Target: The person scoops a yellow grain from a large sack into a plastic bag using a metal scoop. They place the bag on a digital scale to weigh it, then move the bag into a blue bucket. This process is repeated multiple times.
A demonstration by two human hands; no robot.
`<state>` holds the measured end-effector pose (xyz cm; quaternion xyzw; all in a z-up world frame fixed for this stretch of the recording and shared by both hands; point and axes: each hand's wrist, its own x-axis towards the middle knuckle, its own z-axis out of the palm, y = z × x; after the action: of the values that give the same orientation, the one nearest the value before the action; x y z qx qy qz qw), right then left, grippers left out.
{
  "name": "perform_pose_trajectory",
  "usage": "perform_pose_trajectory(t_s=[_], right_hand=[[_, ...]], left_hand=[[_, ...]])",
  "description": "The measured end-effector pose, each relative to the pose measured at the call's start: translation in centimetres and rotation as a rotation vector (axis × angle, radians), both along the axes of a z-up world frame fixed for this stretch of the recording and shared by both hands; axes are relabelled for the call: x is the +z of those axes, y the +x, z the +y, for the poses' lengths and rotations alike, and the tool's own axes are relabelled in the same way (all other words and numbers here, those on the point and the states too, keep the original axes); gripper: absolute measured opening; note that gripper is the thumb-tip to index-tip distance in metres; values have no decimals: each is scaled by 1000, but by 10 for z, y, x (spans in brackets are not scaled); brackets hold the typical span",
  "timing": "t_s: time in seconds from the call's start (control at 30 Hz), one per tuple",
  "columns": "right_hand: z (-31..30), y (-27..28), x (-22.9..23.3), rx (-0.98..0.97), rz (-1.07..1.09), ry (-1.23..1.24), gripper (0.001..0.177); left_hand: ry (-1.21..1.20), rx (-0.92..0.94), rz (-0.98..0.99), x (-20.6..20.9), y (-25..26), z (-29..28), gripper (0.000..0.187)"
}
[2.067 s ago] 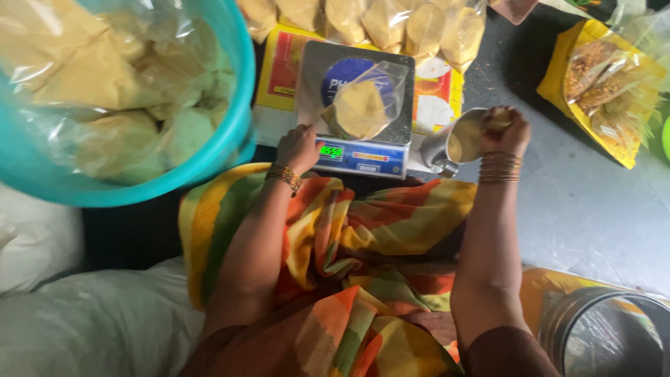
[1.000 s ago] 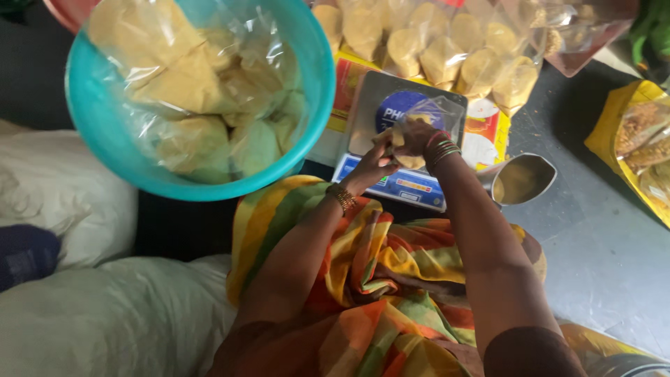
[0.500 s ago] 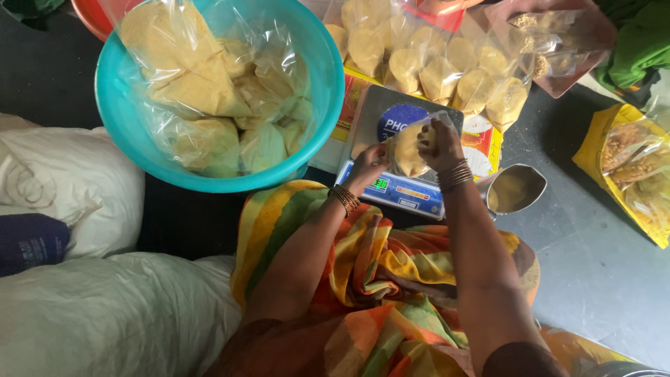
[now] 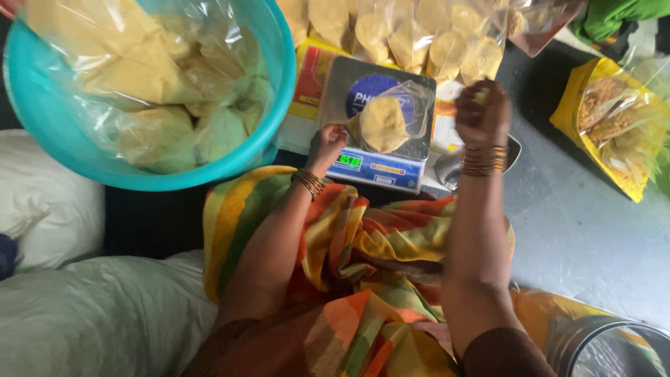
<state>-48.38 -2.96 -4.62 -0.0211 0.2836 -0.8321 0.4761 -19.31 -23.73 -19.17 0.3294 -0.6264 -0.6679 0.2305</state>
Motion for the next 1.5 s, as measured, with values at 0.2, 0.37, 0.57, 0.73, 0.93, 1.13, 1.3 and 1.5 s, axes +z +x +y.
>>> perform_pose_trajectory(t_s=[0.2,0.37,0.57,0.73,0.93,1.13,1.3,1.5], right_hand=[[94,-36,-23,-230,9,198,22],[123,-48,-84,-398,19,446,22],[125,-66,-130,-659,99,682,15],[122,-70,-156,-564,829,1142,26],[111,-31,-122,-494,1743,1488,13],[51,62,7,-495,1859,979,22],[-17,105,65,-34,1680,674,20],[-111,73,-11,711,2121,647,37]], left_hand=[[16,-13,17,4,-2,-3,20],[37,1,145,-1,-3,-9,17],[63,-49,111,9,0,-9,21],[-35,-74,66,28,0,-8,22],[-32,-107,77,38,-4,-1,18],[38,-116,163,42,-7,-1,22],[27,-132,13,43,-8,6,28],[73,-308,-154,47,-8,10,31]])
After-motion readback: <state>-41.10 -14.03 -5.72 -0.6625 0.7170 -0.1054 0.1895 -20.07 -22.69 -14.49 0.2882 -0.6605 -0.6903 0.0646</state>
